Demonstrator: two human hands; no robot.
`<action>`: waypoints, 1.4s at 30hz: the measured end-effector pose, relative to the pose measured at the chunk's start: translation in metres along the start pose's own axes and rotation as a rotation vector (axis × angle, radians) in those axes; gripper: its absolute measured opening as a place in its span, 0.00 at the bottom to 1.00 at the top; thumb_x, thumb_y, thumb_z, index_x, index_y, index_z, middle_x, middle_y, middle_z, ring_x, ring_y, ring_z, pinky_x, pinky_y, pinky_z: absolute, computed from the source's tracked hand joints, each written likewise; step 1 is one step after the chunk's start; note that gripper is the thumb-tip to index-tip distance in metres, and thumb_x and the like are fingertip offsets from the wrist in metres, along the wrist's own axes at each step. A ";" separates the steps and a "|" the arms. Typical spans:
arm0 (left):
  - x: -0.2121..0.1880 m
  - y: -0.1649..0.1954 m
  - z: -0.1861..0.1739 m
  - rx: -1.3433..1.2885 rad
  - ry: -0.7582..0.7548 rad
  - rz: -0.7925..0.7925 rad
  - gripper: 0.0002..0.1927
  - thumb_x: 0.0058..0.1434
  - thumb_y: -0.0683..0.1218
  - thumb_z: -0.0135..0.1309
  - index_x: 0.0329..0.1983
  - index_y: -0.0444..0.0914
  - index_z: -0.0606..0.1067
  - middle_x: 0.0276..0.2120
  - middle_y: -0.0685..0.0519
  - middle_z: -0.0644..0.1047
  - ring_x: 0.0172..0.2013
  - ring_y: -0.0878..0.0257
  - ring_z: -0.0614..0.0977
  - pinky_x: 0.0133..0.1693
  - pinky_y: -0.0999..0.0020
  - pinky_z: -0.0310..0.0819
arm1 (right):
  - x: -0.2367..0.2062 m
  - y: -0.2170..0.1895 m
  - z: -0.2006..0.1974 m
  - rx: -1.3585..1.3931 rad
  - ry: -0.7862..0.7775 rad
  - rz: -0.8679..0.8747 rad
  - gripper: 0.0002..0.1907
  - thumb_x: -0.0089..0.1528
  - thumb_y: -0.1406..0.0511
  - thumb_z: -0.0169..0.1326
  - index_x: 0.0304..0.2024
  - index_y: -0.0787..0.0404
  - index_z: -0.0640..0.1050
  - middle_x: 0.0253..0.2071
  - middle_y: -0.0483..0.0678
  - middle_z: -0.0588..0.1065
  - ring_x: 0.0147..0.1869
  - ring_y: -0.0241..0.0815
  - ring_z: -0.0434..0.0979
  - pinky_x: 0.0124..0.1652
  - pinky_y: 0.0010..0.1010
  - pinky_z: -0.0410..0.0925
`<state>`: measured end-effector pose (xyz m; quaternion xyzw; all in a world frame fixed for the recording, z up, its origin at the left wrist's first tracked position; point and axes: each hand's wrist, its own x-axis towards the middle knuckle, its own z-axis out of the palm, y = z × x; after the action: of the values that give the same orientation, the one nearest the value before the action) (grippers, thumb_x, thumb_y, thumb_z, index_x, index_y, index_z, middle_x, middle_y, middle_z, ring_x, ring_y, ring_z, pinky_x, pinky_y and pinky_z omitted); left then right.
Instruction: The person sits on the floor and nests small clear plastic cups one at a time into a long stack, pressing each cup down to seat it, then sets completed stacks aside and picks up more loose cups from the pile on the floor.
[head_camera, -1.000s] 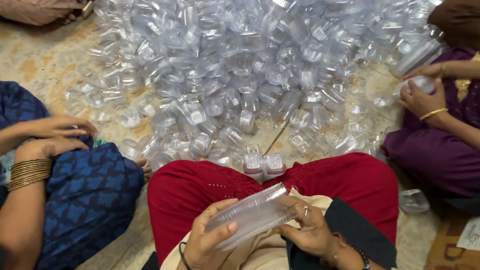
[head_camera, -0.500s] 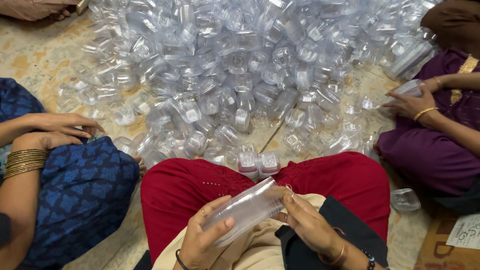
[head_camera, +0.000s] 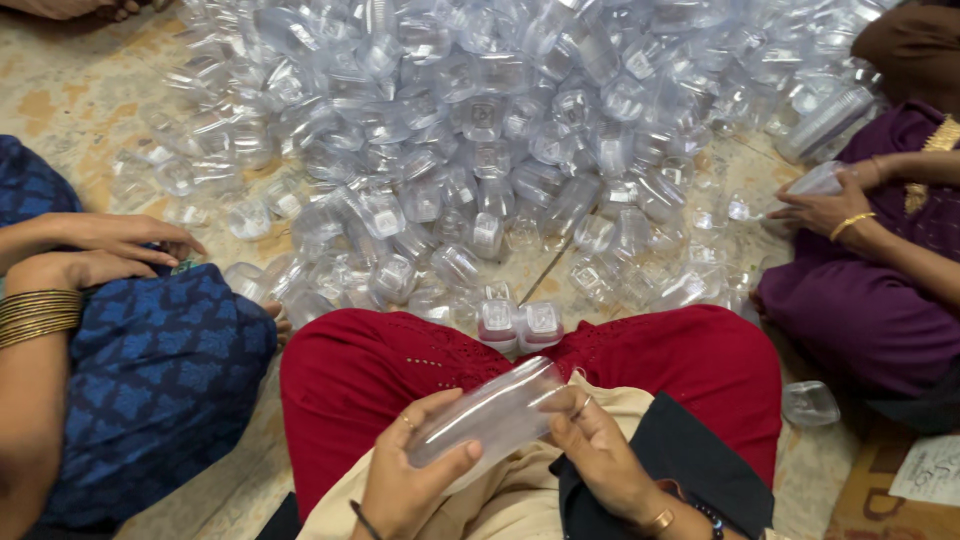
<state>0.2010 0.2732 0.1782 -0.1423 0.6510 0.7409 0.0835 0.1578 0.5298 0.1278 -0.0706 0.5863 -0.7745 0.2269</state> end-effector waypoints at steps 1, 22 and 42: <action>-0.003 -0.001 0.002 -0.009 -0.054 0.124 0.41 0.47 0.45 0.71 0.64 0.32 0.69 0.55 0.39 0.78 0.55 0.54 0.80 0.56 0.62 0.73 | 0.005 -0.001 0.000 0.025 -0.003 -0.008 0.14 0.70 0.60 0.47 0.49 0.64 0.74 0.45 0.46 0.77 0.49 0.35 0.77 0.52 0.32 0.72; -0.072 -0.136 -0.199 0.364 1.292 0.143 0.32 0.46 0.58 0.70 0.47 0.33 0.77 0.40 0.45 0.83 0.41 0.51 0.85 0.45 0.58 0.78 | 0.168 -0.002 -0.121 -1.206 0.170 -0.002 0.55 0.53 0.48 0.64 0.73 0.70 0.60 0.69 0.70 0.65 0.69 0.63 0.69 0.61 0.50 0.66; 0.075 -0.035 -0.023 0.720 0.373 0.469 0.34 0.52 0.42 0.64 0.62 0.30 0.69 0.56 0.37 0.75 0.56 0.44 0.78 0.55 0.56 0.73 | 0.170 0.003 -0.086 -0.972 -0.219 0.020 0.43 0.46 0.69 0.73 0.62 0.65 0.68 0.64 0.51 0.70 0.59 0.42 0.78 0.58 0.33 0.71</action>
<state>0.1432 0.2506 0.1187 -0.0841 0.8851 0.4287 -0.1603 -0.0250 0.5306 0.0722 -0.2434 0.8529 -0.3973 0.2355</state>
